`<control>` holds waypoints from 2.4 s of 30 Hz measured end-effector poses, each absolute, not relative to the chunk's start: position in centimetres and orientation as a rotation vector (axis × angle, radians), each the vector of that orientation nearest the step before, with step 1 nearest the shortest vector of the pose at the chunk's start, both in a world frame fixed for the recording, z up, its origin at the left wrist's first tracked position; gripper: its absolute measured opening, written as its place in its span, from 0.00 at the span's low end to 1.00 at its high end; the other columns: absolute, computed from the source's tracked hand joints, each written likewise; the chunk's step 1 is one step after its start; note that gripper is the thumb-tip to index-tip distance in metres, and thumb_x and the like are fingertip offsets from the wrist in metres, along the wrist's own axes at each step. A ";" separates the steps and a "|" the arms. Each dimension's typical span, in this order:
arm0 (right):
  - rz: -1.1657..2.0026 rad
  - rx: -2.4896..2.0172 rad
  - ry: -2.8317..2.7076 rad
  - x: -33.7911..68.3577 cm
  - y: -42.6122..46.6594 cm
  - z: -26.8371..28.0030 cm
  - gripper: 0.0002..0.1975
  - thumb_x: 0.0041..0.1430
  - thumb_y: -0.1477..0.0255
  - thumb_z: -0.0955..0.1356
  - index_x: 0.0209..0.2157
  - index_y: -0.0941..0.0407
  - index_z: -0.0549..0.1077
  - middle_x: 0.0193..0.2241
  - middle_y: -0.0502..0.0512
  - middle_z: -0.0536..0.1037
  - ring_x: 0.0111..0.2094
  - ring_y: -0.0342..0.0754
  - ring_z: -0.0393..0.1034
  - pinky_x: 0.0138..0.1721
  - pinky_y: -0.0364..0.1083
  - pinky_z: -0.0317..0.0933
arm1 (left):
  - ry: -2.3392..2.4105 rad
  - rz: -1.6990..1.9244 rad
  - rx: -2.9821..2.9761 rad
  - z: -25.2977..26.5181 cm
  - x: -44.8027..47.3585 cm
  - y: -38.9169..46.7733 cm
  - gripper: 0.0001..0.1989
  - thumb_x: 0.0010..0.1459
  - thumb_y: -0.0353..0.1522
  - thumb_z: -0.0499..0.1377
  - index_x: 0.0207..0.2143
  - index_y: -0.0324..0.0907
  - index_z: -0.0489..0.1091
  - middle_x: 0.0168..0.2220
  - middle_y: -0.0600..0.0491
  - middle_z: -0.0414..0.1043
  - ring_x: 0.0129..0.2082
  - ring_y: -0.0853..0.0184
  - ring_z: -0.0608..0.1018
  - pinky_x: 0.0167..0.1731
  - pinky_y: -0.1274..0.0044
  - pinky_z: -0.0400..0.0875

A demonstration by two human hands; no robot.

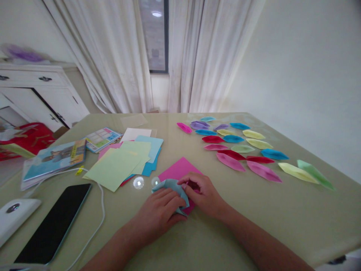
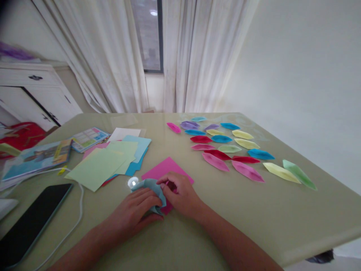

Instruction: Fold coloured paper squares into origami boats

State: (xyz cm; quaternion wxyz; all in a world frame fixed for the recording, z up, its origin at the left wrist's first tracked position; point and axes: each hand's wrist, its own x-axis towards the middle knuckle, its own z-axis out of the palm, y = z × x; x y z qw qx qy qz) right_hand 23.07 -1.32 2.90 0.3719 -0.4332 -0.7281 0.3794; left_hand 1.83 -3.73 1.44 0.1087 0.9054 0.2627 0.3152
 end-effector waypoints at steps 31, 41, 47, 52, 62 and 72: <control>0.937 -1.115 -1.873 23.0 -1.2 2.6 0.09 0.66 0.72 0.68 0.42 0.56 0.82 0.32 0.53 0.81 0.28 0.44 0.70 0.29 0.42 0.61 | 0.840 0.832 2.919 1.0 1.2 -3.3 0.07 0.71 0.36 0.60 0.45 0.43 0.72 0.39 0.51 0.78 0.37 0.61 0.80 0.36 0.72 0.74; 0.918 -1.132 -1.874 23.0 -1.1 2.5 0.08 0.65 0.73 0.69 0.41 0.56 0.82 0.30 0.52 0.80 0.29 0.45 0.71 0.30 0.43 0.61 | 0.819 0.927 2.924 1.0 1.0 -2.8 0.10 0.74 0.38 0.57 0.46 0.42 0.74 0.37 0.51 0.79 0.35 0.62 0.80 0.36 0.72 0.73; 0.896 -1.126 -1.886 22.9 -1.0 2.4 0.08 0.65 0.74 0.68 0.41 0.56 0.81 0.30 0.52 0.81 0.28 0.45 0.71 0.30 0.42 0.61 | 0.777 0.834 2.991 1.4 0.4 -2.9 0.10 0.75 0.34 0.54 0.49 0.43 0.74 0.42 0.50 0.80 0.38 0.61 0.80 0.38 0.71 0.72; 0.893 -1.116 -1.901 22.9 -1.1 2.4 0.08 0.66 0.74 0.68 0.42 0.56 0.81 0.31 0.52 0.81 0.29 0.45 0.71 0.31 0.43 0.62 | 0.769 0.880 2.990 1.4 0.6 -2.7 0.06 0.72 0.33 0.59 0.46 0.42 0.74 0.41 0.50 0.79 0.39 0.60 0.80 0.41 0.70 0.72; 0.845 -1.097 -1.930 22.8 -1.0 2.1 0.09 0.65 0.76 0.67 0.41 0.56 0.81 0.33 0.53 0.81 0.31 0.45 0.72 0.33 0.42 0.63 | 0.695 0.774 3.105 2.6 0.5 -2.8 0.11 0.75 0.29 0.51 0.45 0.40 0.75 0.39 0.49 0.77 0.38 0.60 0.78 0.37 0.69 0.71; 0.906 -1.018 -1.882 22.8 -1.3 2.5 0.09 0.66 0.73 0.69 0.46 0.57 0.79 0.36 0.54 0.82 0.32 0.45 0.73 0.33 0.42 0.65 | 0.883 1.080 2.899 1.2 1.0 -2.8 0.11 0.76 0.36 0.54 0.48 0.41 0.74 0.39 0.51 0.80 0.35 0.64 0.82 0.34 0.73 0.73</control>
